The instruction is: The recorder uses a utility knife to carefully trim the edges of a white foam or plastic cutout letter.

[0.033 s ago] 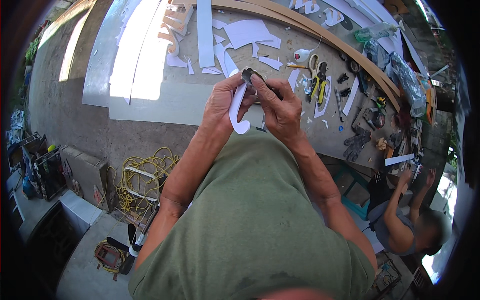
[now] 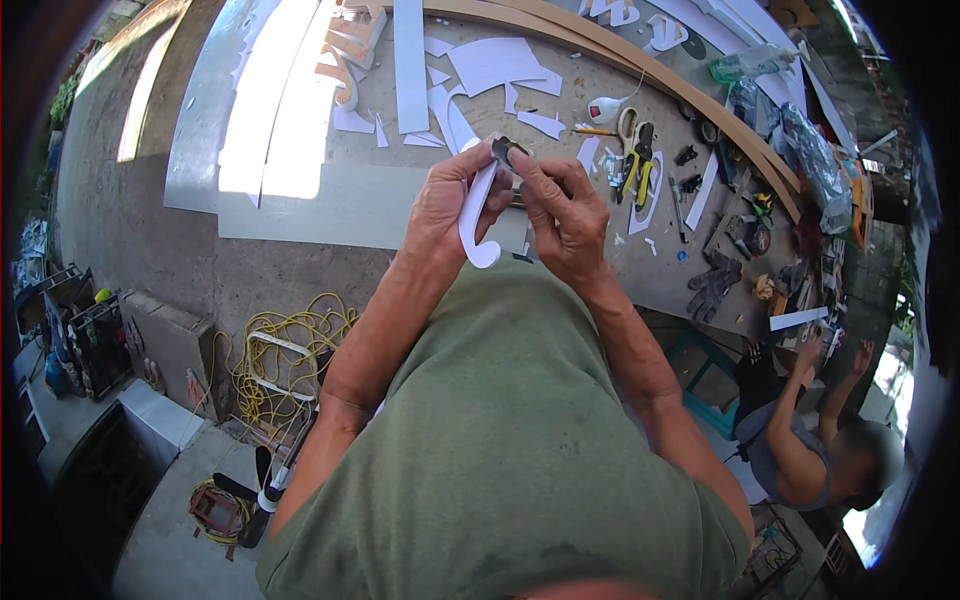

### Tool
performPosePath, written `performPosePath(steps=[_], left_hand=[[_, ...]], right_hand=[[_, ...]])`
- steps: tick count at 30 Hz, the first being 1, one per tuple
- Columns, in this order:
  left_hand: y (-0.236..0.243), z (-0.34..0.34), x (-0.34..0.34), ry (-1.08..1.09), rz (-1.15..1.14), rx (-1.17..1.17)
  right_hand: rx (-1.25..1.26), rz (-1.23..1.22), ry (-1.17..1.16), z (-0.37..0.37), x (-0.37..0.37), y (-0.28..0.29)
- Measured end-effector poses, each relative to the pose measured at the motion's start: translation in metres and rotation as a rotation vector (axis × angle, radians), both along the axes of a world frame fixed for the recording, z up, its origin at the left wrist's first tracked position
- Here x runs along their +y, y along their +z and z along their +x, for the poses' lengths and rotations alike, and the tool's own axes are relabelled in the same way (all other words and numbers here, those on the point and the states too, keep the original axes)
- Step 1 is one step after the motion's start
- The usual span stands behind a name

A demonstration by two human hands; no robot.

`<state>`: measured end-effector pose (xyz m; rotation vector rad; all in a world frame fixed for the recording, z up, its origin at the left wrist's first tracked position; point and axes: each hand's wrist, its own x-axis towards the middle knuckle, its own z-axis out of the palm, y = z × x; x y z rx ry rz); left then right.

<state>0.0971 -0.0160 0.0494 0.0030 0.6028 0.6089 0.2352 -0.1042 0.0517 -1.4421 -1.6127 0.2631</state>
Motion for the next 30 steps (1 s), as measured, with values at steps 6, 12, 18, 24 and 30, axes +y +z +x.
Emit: performPosePath(steps=[6,12,18,24,30], left_hand=[[0.000,0.001,-0.003,0.013,-0.028,-0.048],[0.003,0.000,-0.004,0.004,-0.038,-0.032],[-0.003,0.000,-0.008,-0.017,-0.008,-0.029],[0.002,0.000,-0.015,0.031,0.112,0.087],[0.008,-0.001,-0.017,0.083,0.136,0.092]], right_hand=[[0.423,-0.175,-0.130,0.015,-0.002,0.011],[0.834,-0.250,-0.057,-0.003,-0.003,0.013],[0.571,-0.187,-0.087,-0.005,0.000,0.005],[0.330,-0.042,-0.142,-0.011,0.004,0.014],[0.360,0.008,-0.121,-0.013,0.001,0.018]])
